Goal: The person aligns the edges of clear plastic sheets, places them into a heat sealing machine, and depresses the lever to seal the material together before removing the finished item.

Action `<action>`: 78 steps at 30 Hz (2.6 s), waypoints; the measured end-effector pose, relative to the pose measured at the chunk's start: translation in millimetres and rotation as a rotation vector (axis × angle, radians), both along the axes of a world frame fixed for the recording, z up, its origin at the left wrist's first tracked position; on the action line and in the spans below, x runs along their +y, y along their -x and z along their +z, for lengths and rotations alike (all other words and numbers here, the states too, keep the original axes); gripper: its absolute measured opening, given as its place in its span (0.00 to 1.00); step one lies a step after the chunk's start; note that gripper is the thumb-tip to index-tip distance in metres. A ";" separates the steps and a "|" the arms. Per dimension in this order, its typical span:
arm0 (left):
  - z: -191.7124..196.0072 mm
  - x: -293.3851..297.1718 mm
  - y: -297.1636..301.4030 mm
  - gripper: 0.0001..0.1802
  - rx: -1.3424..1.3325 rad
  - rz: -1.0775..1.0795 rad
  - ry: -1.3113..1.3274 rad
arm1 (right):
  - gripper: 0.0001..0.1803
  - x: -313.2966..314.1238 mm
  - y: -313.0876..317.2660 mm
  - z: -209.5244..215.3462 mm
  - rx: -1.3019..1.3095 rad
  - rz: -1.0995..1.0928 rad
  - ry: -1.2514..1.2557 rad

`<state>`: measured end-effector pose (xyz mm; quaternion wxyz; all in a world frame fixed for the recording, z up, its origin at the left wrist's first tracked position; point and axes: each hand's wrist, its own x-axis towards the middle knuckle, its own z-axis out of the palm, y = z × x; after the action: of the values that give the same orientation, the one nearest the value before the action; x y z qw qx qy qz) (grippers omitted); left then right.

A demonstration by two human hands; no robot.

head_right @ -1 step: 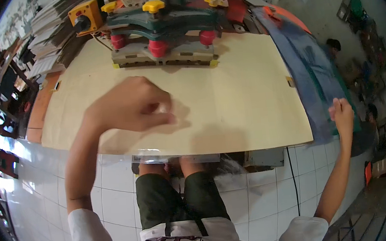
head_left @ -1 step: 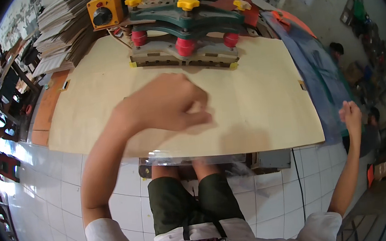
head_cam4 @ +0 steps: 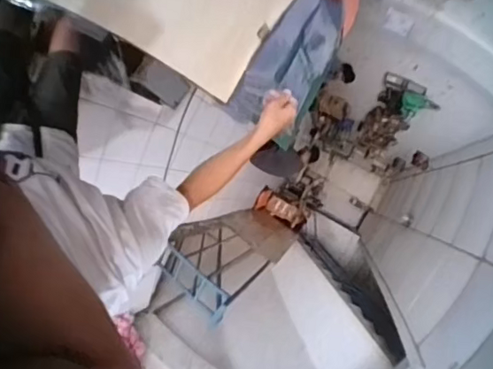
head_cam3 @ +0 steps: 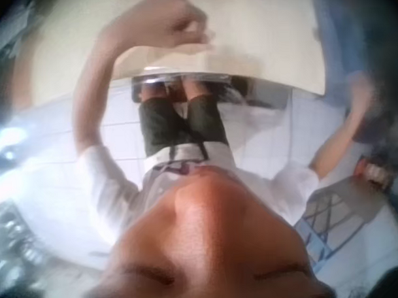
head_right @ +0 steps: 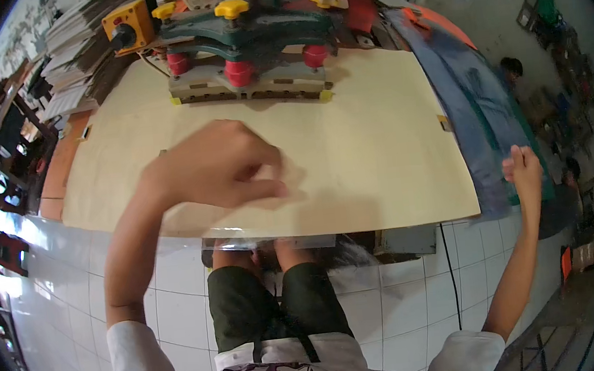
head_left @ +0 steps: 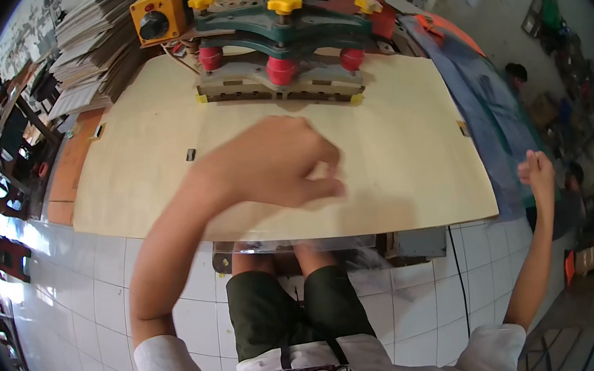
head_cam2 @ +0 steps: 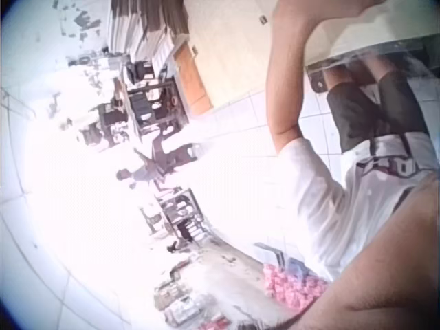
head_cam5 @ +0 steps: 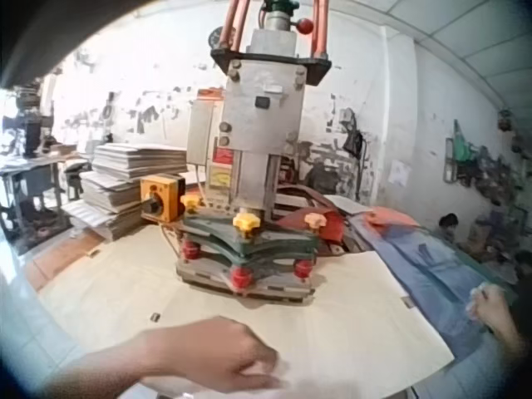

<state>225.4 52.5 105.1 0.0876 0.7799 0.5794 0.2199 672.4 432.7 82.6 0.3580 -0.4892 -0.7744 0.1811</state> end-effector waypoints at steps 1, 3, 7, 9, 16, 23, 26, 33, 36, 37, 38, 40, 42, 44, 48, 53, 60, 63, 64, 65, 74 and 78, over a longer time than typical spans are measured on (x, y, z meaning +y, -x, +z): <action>-4.2 11.6 -16.8 0.11 -0.023 -0.059 -0.042 | 0.18 -3.4 13.2 -1.0 0.027 -0.008 0.015; -9.0 38.7 -50.1 0.11 -0.062 -0.137 -0.077 | 0.19 -15.8 38.7 -0.7 0.070 -0.034 0.035; -27.9 121.1 -121.7 0.19 -0.276 -0.152 -0.188 | 0.20 -25.1 58.9 12.5 -0.080 -0.027 -0.071; -42.8 171.0 -164.1 0.23 -0.432 -0.100 -0.241 | 0.20 -24.8 60.5 21.5 -0.131 0.010 -0.155; -74.0 259.6 -244.1 0.23 -0.825 0.133 -0.158 | 0.21 -42.0 93.1 15.7 -0.294 0.046 -0.335; -129.0 303.2 -258.6 0.14 -0.859 0.116 -0.220 | 0.21 -44.8 60.2 -5.2 -0.252 0.167 -0.057; -118.8 300.2 -259.3 0.12 -1.033 0.128 -0.149 | 0.16 -35.2 19.0 -20.9 -0.472 0.267 -0.084; -106.1 293.7 -242.3 0.13 -1.739 0.309 -0.164 | 0.12 -31.8 -1.0 -17.8 -0.524 0.373 0.018; -107.3 297.3 -237.8 0.15 -1.766 0.346 -0.191 | 0.13 -10.8 10.9 -11.1 -0.563 0.394 0.089; -109.7 299.9 -240.4 0.15 -1.756 0.347 -0.196 | 0.13 -3.8 17.6 -10.0 -0.553 0.385 0.090; -110.4 300.2 -241.5 0.15 -1.749 0.322 -0.183 | 0.13 4.2 25.0 -9.6 -0.540 0.378 0.089; -109.9 303.3 -247.2 0.15 -1.736 0.259 -0.152 | 0.14 40.5 30.7 -30.2 -0.431 0.367 -0.031; -108.8 301.9 -243.9 0.15 -1.764 0.262 -0.158 | 0.15 71.0 48.7 -52.1 -0.342 0.298 -0.128; -111.2 300.9 -239.7 0.14 -1.820 0.249 -0.142 | 0.15 91.0 68.5 -73.9 -0.257 0.162 -0.188; -112.2 301.5 -233.9 0.14 -1.973 0.168 -0.057 | 0.16 113.0 70.5 -103.5 -0.180 0.178 -0.218; -109.4 298.0 -231.4 0.14 -2.070 0.168 -0.028 | 0.18 102.3 70.4 -108.0 -0.180 0.187 -0.246; -97.1 293.4 -222.1 0.14 -1.848 0.264 -0.141 | 0.22 104.0 67.0 -106.1 -0.232 0.174 -0.247; -69.8 289.8 -207.4 0.14 -1.748 0.322 -0.081 | 0.22 98.4 73.1 -105.5 -0.235 0.190 -0.253; -58.7 288.0 -201.4 0.15 -1.716 0.334 -0.046 | 0.22 96.5 73.4 -104.3 -0.245 0.193 -0.249; -50.1 288.6 -195.0 0.14 -1.601 0.304 -0.010 | 0.22 97.1 71.2 -106.2 -0.241 0.187 -0.303; 5.1 269.7 -75.2 0.12 -0.790 0.323 -0.093 | 0.23 93.7 70.5 -104.4 -0.353 0.172 -0.267; 19.1 245.7 -32.6 0.13 -0.708 0.335 -0.171 | 0.20 96.3 70.4 -112.5 -0.303 0.160 -0.358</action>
<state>258.0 298.2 124.2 0.1795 0.5552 0.6123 0.5335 602.0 529.0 -29.9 0.3036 -0.3767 -0.8751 -0.0068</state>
